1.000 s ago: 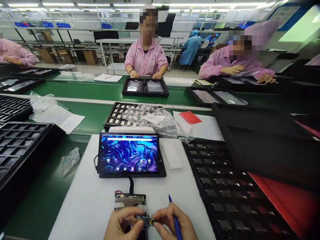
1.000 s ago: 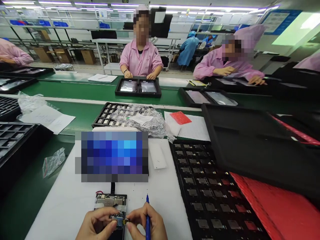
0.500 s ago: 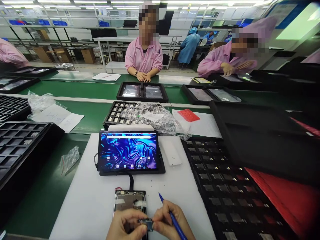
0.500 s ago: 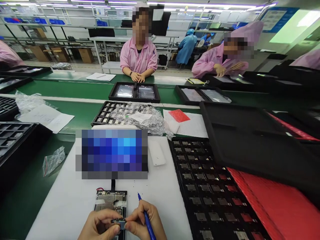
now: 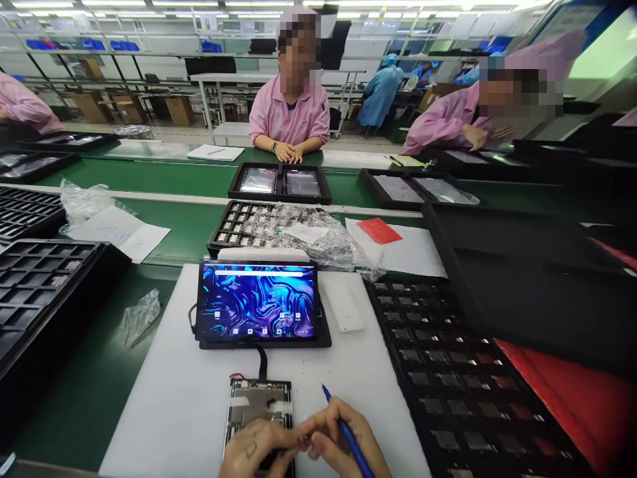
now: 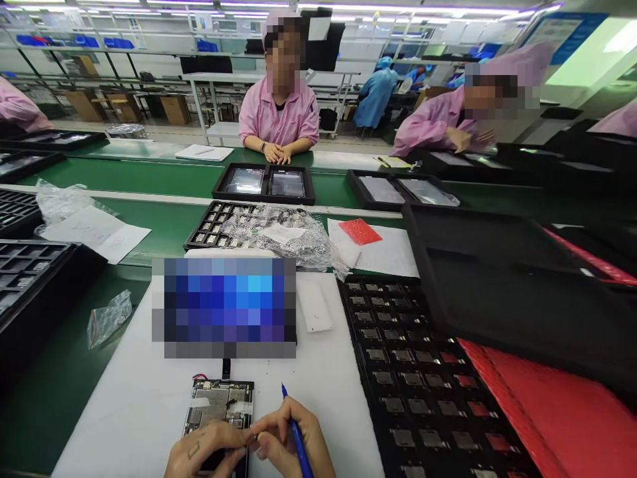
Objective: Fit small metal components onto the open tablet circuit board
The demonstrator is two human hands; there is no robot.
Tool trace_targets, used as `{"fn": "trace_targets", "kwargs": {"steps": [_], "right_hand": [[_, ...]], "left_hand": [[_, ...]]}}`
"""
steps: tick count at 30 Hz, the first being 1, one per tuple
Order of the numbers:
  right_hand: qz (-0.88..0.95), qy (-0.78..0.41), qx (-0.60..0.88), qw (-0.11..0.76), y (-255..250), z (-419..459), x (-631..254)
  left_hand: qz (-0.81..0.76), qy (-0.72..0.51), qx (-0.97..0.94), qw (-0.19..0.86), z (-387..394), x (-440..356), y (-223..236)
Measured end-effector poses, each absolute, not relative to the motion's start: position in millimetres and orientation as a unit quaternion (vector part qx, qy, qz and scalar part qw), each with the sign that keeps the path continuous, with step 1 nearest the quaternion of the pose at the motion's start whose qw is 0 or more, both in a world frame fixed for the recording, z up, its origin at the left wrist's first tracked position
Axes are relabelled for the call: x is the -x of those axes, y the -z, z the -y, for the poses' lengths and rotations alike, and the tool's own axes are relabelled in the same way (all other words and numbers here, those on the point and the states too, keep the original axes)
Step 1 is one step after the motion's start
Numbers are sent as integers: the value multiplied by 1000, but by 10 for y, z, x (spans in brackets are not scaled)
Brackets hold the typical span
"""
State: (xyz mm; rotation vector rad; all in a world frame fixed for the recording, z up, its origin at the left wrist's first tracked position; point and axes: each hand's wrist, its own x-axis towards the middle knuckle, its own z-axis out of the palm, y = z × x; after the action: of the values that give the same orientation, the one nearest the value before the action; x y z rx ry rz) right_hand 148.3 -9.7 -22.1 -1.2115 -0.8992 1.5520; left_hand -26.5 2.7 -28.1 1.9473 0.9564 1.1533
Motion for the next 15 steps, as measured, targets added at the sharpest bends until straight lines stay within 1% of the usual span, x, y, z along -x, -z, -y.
{"fn": "trace_targets", "kwargs": {"steps": [2,3,5,7,10,13,15], "right_hand": [[387,-605,506,479,247,114,-1476],[401,-590,515,475,270,122,-1477],[429,-549,542,471,335,132,-1485],[457,-470,578,487,410,134,-1494],[476,-351,622,513,508,121,-1489],[495,-320,627,510,555,96,-1468],[508,-310,626,503,557,79,-1456]], "left_hand": [[-292,-433,-811,264,-112,293,204],[-282,-423,-831,225,-160,314,158],[-294,-388,-857,169,-249,370,81],[-309,-362,-869,134,-310,432,58],[-336,-360,-859,137,-341,499,127],[-361,-356,-844,177,-334,505,220],[-364,-339,-847,185,-329,485,248]]}}
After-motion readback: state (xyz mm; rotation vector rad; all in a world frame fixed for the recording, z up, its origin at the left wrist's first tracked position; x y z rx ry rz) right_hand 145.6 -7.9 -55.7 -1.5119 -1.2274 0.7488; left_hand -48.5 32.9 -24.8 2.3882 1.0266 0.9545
